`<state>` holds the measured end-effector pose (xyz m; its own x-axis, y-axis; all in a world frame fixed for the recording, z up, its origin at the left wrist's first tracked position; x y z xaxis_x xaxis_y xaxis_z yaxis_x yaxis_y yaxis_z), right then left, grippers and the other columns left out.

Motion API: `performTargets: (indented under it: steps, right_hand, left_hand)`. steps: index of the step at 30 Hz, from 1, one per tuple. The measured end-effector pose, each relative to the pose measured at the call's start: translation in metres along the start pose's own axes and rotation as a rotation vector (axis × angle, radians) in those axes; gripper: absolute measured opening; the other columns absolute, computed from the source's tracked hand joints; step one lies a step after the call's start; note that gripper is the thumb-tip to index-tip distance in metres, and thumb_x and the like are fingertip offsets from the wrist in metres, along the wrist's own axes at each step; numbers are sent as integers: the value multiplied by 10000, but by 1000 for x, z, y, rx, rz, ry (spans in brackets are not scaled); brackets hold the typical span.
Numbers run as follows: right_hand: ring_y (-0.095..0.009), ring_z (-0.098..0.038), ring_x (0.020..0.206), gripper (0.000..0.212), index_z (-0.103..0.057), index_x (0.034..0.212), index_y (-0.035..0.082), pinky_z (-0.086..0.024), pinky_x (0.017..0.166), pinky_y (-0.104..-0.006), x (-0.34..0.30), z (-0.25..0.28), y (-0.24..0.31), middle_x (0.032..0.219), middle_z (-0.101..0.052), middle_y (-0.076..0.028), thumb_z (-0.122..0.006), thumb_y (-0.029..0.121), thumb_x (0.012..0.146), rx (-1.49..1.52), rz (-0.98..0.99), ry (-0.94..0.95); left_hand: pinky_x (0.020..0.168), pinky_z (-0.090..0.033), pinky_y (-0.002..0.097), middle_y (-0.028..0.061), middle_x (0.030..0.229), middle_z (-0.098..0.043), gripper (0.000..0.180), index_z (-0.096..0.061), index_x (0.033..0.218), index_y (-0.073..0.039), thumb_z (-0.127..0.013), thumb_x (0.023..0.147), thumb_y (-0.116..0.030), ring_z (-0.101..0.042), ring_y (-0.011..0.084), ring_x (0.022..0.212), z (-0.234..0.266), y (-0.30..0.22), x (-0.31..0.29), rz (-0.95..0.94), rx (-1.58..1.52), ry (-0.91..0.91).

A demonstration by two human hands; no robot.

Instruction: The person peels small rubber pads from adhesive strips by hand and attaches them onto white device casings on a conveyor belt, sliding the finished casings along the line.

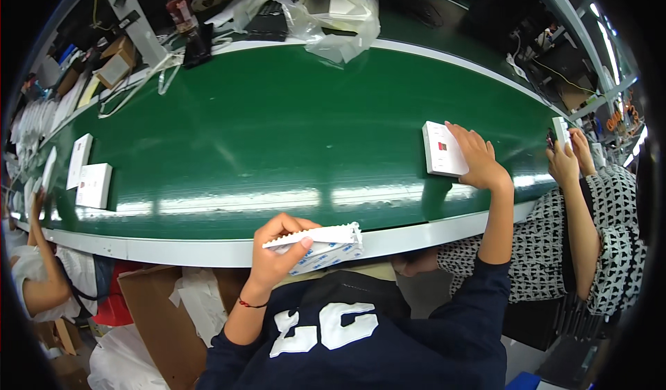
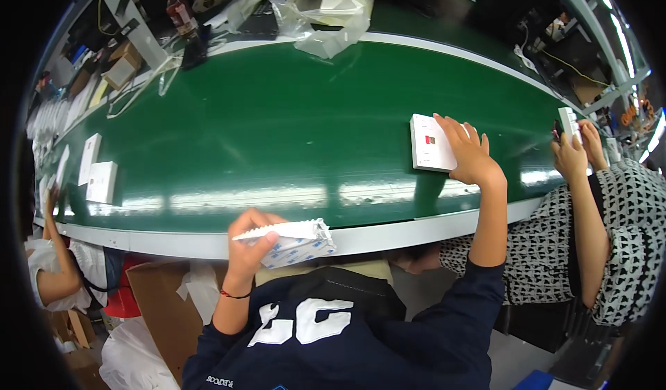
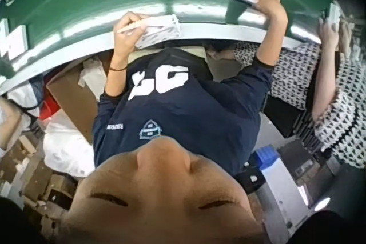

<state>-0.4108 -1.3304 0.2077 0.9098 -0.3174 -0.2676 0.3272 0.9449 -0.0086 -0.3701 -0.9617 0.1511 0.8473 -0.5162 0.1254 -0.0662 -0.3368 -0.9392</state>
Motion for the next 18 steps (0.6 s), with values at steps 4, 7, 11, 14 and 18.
performTargets:
  steps: [4, 7, 11, 14, 18]
  right_hand:
    - [-323, -312, 1248, 899, -202, 1397, 239, -222, 1047, -518, -19, -1, -5, 1382, -315, -97, -609, -32, 642, -195, -162, -83]
    - [-307, -372, 1208, 783, -312, 1352, 146, -282, 1022, -438, -40, 2, 24, 1323, -389, -120, -620, -13, 650, 111, 149, -222]
    - [-267, -516, 1030, 448, -555, 1112, 34, -396, 906, -326, -66, 0, 92, 1125, -558, -116, -640, 2, 673, 825, 511, -228]
    - [-181, -523, 830, 234, -630, 885, 32, -420, 718, -282, -72, -4, 122, 920, -610, -64, -662, 13, 654, 894, 631, -200]
    - [-152, -507, 759, 204, -639, 829, 37, -404, 622, -252, -72, -4, 147, 836, -606, -53, -681, 8, 631, 932, 649, -292]
  left_hand:
    - [613, -435, 209, 146, 902, -661, 191, -460, 714, -54, -629, 718, 34, -566, 132, 684, -1, 1, 1, -15, 68, 30]
    - [607, -440, 208, 150, 899, -663, 189, -462, 711, -50, -630, 717, 37, -567, 128, 669, 0, 1, 2, -16, 129, 57]
    - [588, -435, 203, 152, 898, -664, 188, -464, 708, -46, -634, 716, 32, -560, 121, 644, 0, 1, -2, -13, 146, 26]
    - [571, -428, 197, 152, 899, -666, 188, -465, 705, -44, -639, 716, 26, -553, 114, 623, -3, 1, 1, -27, 139, 24]
    - [546, -410, 190, 144, 899, -668, 195, -463, 701, -48, -647, 713, 18, -535, 102, 593, -6, 1, 3, -29, 145, 36]
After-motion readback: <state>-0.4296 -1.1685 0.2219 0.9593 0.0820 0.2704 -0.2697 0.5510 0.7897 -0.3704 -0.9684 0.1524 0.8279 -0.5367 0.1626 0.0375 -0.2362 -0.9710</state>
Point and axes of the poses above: each hand's wrist, its own x-axis towards the middle knuckle, its own z-axis out of the back of the hand, y = z × x, the point moved 1 cm from there along x, towards the middle knuckle
